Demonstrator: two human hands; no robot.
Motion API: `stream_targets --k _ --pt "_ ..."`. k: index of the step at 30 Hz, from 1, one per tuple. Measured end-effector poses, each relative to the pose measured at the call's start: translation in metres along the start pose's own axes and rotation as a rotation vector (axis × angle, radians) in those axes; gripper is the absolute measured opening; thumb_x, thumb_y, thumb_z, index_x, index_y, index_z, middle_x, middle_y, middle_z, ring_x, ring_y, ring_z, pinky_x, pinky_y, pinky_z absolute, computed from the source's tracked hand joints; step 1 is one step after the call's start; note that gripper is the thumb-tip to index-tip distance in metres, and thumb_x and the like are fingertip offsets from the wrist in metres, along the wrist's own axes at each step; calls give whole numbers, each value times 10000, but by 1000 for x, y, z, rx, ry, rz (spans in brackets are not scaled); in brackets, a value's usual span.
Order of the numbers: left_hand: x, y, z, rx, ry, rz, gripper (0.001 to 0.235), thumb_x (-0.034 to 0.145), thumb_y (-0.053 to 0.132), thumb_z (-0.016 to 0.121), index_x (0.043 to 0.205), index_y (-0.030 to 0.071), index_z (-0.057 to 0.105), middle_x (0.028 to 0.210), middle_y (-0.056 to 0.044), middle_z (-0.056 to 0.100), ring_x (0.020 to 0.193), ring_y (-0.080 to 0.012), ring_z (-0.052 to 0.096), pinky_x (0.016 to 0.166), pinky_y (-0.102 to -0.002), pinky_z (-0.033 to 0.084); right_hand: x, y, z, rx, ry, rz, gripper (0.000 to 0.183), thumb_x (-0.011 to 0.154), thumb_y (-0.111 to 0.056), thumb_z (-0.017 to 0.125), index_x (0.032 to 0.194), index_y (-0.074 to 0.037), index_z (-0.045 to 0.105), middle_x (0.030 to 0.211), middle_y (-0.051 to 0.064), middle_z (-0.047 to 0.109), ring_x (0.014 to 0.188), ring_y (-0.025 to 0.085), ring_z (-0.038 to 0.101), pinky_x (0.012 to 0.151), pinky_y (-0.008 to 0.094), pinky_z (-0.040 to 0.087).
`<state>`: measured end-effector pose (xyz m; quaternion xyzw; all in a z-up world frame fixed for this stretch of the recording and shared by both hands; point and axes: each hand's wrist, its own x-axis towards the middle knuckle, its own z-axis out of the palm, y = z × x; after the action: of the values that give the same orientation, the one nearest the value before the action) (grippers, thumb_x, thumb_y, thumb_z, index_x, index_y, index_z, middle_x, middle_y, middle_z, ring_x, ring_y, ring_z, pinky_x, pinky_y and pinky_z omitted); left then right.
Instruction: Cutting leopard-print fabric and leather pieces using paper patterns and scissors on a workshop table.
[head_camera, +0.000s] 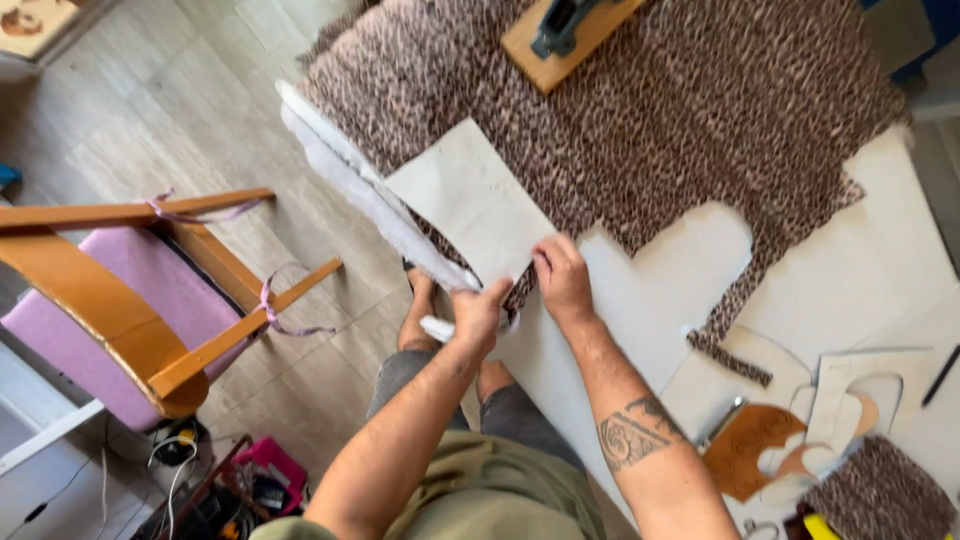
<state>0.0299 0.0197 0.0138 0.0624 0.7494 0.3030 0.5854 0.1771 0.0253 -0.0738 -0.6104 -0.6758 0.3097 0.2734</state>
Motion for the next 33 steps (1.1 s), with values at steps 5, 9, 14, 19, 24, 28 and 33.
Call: stream_targets --k 5,9,14,19,24,28,33 --pt "51 -65 -5 -3 -105 31 614 711 207 915 1064 -199 618 955 -219 655 963 -216 594 871 -452 520 6 -1 -2 50 42 39 27 970 -77 668 970 -55 684 948 103 621 939 322 693 845 411 584" --pt "57 -62 0 -70 -108 37 489 707 159 887 1003 -162 667 883 -201 689 856 -215 613 778 -445 541 6 -2 -2 59 45 69 25 963 -67 676 961 -50 694 935 97 617 914 319 696 834 406 586" --pt "103 -115 5 -353 -133 -101 404 719 25 844 1029 -78 607 847 -178 672 724 -303 693 644 -484 567 4 1 -1 75 58 123 36 927 -74 717 945 -49 699 927 96 628 831 298 696 703 369 604" --pt "98 -113 9 -511 -151 -189 386 727 -31 840 1010 -52 579 817 -200 686 686 -334 720 603 -476 584 4 4 -1 113 64 158 34 910 -77 724 929 -60 702 918 87 637 803 267 694 667 339 601" --pt "98 -111 15 -536 -155 -171 260 743 -38 817 940 -62 649 781 -199 705 671 -328 745 608 -454 609 4 3 -3 234 72 221 22 906 -60 728 926 -68 732 912 77 645 787 208 668 696 313 576" --pt "110 -126 13 -516 -143 -145 236 754 -13 821 923 -72 668 763 -208 705 652 -330 741 589 -465 600 3 2 -5 321 45 243 41 907 -48 731 940 -66 745 919 74 651 804 176 648 727 303 564" --pt "109 -127 12 -503 -140 -140 220 753 -12 821 909 -84 684 755 -214 706 644 -327 742 582 -469 599 3 0 -4 368 30 248 45 908 -42 738 945 -62 755 923 82 657 817 173 639 739 310 556"
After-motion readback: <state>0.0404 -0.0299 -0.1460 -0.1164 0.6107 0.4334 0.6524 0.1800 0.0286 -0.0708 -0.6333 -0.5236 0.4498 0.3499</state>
